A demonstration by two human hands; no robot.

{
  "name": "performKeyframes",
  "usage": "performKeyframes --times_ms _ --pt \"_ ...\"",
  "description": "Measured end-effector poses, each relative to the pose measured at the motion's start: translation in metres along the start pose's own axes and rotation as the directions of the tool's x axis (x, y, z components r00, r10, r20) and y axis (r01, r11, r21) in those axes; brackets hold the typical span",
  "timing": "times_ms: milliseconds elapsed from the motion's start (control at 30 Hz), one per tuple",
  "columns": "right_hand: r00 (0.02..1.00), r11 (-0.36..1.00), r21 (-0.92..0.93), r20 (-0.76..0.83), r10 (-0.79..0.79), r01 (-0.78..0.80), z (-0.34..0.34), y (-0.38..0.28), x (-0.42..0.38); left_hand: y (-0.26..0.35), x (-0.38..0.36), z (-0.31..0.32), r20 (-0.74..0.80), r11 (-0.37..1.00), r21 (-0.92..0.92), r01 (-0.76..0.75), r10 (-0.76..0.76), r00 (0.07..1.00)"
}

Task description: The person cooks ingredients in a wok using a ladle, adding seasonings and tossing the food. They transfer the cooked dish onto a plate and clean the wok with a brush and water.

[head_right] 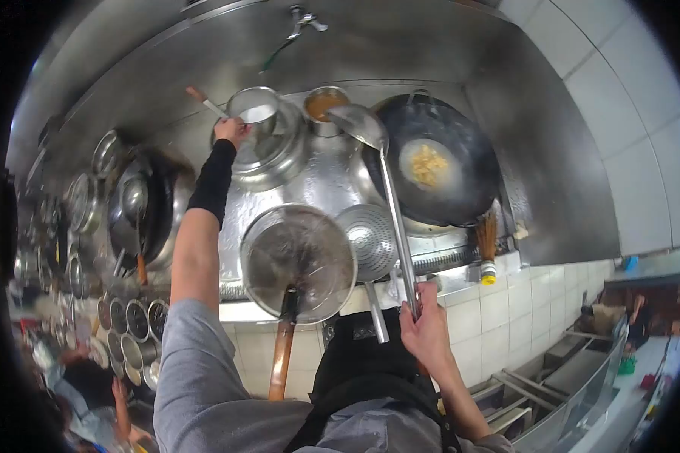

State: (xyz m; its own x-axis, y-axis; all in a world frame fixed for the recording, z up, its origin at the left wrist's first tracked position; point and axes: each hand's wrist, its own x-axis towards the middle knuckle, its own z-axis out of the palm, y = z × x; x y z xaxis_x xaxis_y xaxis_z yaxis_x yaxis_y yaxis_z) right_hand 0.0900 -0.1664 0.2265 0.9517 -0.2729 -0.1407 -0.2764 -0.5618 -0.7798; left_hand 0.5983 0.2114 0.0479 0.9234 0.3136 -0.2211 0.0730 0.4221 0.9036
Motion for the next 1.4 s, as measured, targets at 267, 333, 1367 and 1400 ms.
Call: performKeyframes --times_ms 267,333,1367,1400 --pt "0.988 0.995 0.092 -0.140 0.057 -0.044 -0.014 0.035 -0.015 -0.026 0.055 0.056 -0.061 0.997 -0.074 0.037 -0.042 0.997" --pt "0.988 0.996 0.086 -0.148 0.045 -0.033 -0.019 0.039 -0.012 -0.020 0.045 0.055 -0.033 0.997 -0.066 0.031 -0.033 0.999" --pt "0.797 0.926 -0.083 0.541 -0.269 0.369 -0.207 0.127 0.046 -0.131 -0.481 0.178 -0.145 0.965 -0.194 0.175 -0.205 0.968" --pt "0.811 0.913 -0.108 0.509 -0.289 0.393 -0.196 0.150 0.042 -0.139 -0.488 0.181 -0.145 0.960 -0.207 0.190 -0.222 0.964"
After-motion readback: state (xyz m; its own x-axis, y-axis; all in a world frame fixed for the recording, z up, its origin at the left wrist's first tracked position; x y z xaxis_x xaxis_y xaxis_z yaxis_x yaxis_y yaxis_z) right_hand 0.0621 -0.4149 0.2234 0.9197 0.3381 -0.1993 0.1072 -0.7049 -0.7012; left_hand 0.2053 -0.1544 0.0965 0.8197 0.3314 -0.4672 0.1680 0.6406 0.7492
